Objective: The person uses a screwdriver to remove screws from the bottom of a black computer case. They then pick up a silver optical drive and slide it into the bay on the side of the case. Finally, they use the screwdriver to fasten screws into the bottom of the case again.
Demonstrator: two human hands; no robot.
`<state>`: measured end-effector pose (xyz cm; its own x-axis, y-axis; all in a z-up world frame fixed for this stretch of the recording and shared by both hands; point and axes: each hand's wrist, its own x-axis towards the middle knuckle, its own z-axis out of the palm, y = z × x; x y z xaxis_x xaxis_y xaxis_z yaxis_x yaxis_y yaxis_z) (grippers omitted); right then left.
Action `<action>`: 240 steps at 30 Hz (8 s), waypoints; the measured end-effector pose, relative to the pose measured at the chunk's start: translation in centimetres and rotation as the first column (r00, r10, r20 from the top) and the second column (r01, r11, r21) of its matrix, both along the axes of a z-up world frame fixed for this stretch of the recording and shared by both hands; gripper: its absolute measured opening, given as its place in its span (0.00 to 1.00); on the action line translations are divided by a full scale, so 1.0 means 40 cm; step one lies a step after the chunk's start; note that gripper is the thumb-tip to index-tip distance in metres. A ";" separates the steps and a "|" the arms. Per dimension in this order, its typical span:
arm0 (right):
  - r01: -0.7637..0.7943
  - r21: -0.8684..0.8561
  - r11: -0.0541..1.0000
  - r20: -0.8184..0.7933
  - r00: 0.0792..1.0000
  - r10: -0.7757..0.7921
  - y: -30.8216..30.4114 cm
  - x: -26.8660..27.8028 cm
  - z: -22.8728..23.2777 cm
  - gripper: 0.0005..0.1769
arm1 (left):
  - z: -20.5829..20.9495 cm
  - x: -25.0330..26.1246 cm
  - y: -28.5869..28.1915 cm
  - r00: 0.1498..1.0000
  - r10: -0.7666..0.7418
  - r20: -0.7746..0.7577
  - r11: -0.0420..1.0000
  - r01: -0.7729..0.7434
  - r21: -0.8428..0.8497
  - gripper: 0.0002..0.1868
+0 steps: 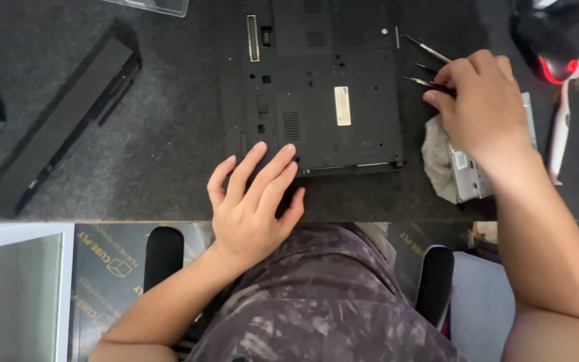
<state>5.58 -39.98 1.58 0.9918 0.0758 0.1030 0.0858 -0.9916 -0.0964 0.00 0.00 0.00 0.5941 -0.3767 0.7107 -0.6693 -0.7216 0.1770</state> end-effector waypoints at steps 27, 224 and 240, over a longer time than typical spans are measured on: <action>-0.090 -0.142 0.986 0.044 0.994 0.097 0.015 0.028 -0.048 0.11 | -0.013 -0.004 -0.018 0.993 0.061 0.099 0.995 -0.052 -0.088 0.07; -0.046 0.704 0.709 0.256 0.947 -0.193 0.246 -0.287 -0.061 0.05 | -0.005 0.016 0.027 0.989 -0.041 -0.144 0.999 0.038 -0.021 0.24; -0.180 0.514 0.839 0.299 0.954 0.022 0.260 -0.292 -0.082 0.04 | -0.027 0.023 0.023 0.985 -0.005 -0.170 1.000 0.005 -0.004 0.19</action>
